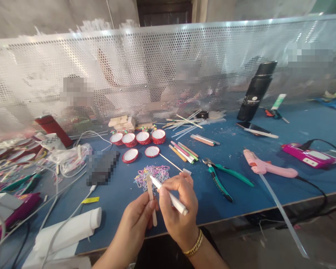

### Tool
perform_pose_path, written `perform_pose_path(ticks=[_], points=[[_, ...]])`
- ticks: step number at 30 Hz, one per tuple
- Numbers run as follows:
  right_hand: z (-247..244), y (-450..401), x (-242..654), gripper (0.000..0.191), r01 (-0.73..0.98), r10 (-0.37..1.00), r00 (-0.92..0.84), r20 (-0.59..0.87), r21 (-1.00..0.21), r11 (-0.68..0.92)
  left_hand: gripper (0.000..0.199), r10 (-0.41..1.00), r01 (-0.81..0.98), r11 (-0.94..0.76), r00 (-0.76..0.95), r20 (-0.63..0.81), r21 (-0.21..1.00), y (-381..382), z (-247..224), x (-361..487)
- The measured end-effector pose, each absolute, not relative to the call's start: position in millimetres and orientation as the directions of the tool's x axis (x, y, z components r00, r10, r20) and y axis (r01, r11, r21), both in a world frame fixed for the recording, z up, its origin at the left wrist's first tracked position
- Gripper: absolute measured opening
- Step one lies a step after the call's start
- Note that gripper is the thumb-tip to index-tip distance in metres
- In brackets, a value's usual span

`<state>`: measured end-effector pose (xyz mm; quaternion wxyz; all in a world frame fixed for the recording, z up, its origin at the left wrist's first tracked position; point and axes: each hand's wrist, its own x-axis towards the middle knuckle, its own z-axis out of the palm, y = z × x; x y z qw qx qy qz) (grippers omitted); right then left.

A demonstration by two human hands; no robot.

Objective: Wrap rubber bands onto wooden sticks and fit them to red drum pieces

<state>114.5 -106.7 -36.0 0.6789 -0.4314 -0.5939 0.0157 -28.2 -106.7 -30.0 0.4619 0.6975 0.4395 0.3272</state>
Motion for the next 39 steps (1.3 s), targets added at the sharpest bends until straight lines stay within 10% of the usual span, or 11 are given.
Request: perform_pose_path(ticks=[39], points=[[-30.5,-114.0,142.6,0.036,0.718,0.489,0.223,0.843,-0.481,0.503,0.048,0.957,0.232,-0.183,0.266,0.119,0.955,-101.2,-29.5,-25.4]])
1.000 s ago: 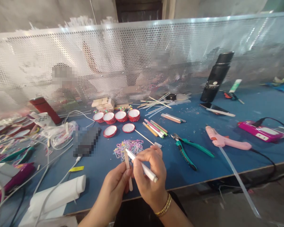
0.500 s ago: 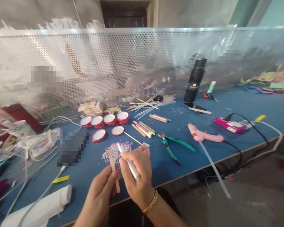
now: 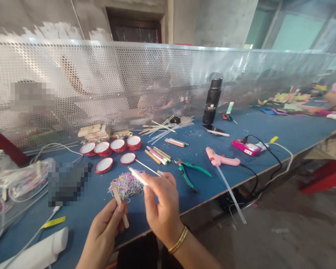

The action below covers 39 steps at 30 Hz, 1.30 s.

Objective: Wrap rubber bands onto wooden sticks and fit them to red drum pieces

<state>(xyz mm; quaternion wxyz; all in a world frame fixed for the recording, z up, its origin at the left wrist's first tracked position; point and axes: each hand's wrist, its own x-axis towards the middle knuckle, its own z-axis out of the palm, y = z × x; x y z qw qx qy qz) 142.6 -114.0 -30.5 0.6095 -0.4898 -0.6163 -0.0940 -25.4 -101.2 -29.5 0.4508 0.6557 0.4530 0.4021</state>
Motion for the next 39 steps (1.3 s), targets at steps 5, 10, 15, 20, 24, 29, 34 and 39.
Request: perform_pose_path(ticks=[5,10,15,20,24,29,34,39], points=[[-42.6,-96.3,185.3,0.023,0.866,0.553,0.281,0.784,-0.456,0.205,0.046,0.956,0.204,-0.196,0.257,0.140,0.959,-99.9,-29.6,-25.2],[-47.7,-80.2,198.7,0.014,0.955,0.738,0.200,0.645,-0.296,0.000,0.046,0.958,0.109,-0.202,0.227,0.173,0.973,-96.7,-29.4,-24.9],[-35.7,-74.4,194.1,0.013,0.955,0.901,0.230,0.368,-0.265,-0.135,0.044,0.971,-0.045,-0.058,0.231,0.067,0.997,-99.9,-25.7,-24.3],[-28.5,-71.5,194.7,0.021,0.953,0.937,0.257,0.238,-0.223,-0.205,0.043,0.973,-0.100,-0.007,0.228,0.030,0.995,-102.9,-27.2,-24.5],[-27.6,-72.7,194.9,0.021,0.939,0.921,0.299,0.249,-0.247,-0.238,0.042,0.979,-0.161,-0.029,0.193,0.060,0.987,-102.4,-31.9,-23.8],[-24.6,-81.1,192.9,0.021,0.930,0.863,0.310,0.398,-0.314,-0.189,0.035,0.988,-0.258,-0.054,0.123,0.089,0.965,-100.7,-33.6,-23.0],[-23.7,-77.7,193.9,0.027,0.934,0.915,0.298,0.273,-0.279,-0.221,0.030,0.985,-0.295,-0.070,0.133,0.113,0.953,-98.6,-33.5,-25.1],[-26.4,-66.0,197.9,0.022,0.926,0.927,0.328,0.179,-0.255,-0.279,0.023,0.987,-0.414,-0.061,0.110,0.116,0.908,-97.8,-31.2,-28.6]])
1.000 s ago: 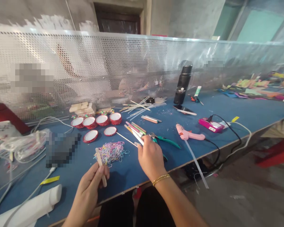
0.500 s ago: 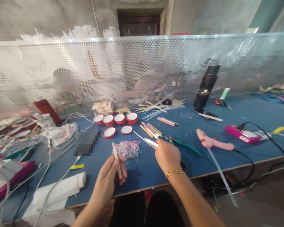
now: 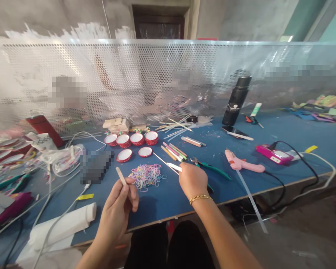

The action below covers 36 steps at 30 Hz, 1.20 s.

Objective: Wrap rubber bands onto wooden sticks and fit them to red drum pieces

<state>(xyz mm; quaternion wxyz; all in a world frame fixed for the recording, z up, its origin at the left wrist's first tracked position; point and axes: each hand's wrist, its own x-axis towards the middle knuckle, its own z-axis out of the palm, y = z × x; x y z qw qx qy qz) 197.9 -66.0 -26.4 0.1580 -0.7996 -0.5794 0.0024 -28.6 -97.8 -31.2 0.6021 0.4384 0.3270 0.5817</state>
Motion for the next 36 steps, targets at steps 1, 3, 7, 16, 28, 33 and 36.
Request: perform_pose_path(ticks=[1,3,7,16,28,33,36], points=[[-26.2,-65.1,198.7,0.022,0.924,0.925,0.336,0.179,-0.252,-0.287,0.022,0.988,-0.434,-0.054,0.105,0.110,0.899,-97.9,-30.0,-29.3],[-24.7,-66.1,198.9,0.022,0.911,0.910,0.354,0.217,-0.298,-0.284,0.022,0.992,-0.472,-0.045,0.080,0.093,0.880,-98.3,-27.3,-30.4],[-22.8,-80.0,185.8,0.029,0.585,0.885,0.370,0.282,-0.811,0.014,0.026,0.999,-0.462,-0.014,0.032,0.032,0.887,-100.6,-22.5,-27.8],[-22.8,-125.6,120.5,0.043,-0.208,0.996,0.086,-0.031,-0.978,-0.012,0.043,0.981,-0.412,0.139,0.184,-0.068,0.900,-107.7,-16.9,-10.9],[-24.9,-162.7,128.3,0.031,0.312,0.920,0.160,0.358,-0.902,0.298,0.018,0.918,-0.800,0.397,0.341,-0.203,0.450,-104.7,-7.0,-18.3],[-31.9,-170.2,125.0,0.024,0.523,0.853,0.132,0.505,-0.766,0.373,0.012,0.907,-0.821,0.419,0.356,-0.227,0.388,-105.1,-8.0,-13.8],[-34.3,-167.6,124.8,0.023,0.560,0.837,0.130,0.531,-0.736,0.380,0.011,0.908,-0.814,0.416,0.348,-0.233,0.406,-106.8,-7.7,-12.3]])
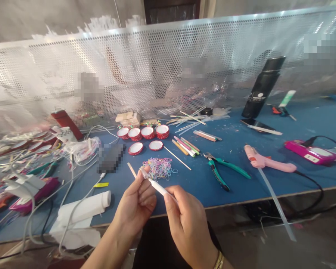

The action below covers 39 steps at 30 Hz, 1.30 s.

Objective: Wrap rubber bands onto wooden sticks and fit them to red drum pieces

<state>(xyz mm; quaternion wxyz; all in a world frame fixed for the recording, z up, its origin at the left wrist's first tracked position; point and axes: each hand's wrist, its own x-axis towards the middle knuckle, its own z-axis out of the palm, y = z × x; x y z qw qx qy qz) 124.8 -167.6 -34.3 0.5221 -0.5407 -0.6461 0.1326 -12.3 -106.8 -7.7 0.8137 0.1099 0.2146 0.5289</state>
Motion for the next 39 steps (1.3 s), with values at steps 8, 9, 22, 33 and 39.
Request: perform_pose_path(ticks=[8,9,22,33,39], points=[[-34.2,-165.1,123.9,0.024,0.534,0.864,0.134,0.485,-0.770,0.349,0.025,0.923,-0.761,0.383,0.329,-0.198,0.524,-109.8,-12.6,-10.2],[-34.1,-164.8,123.7,0.025,0.530,0.868,0.135,0.479,-0.775,0.345,0.026,0.925,-0.750,0.379,0.327,-0.194,0.542,-110.4,-13.5,-9.8],[-28.8,-167.7,119.5,0.022,0.494,0.852,0.159,0.499,-0.787,0.369,0.036,0.948,-0.656,0.302,0.279,-0.149,0.692,-111.0,-15.8,-6.8],[-35.6,-175.4,112.2,0.024,0.490,0.836,0.181,0.518,-0.784,0.380,0.041,0.967,-0.605,0.229,0.228,-0.111,0.763,-118.9,-15.2,1.4],[-20.3,-151.8,145.7,0.025,0.617,0.825,0.135,0.548,-0.698,0.363,0.056,0.978,-0.501,0.158,0.198,-0.065,0.851,-106.2,-10.9,-7.8]])
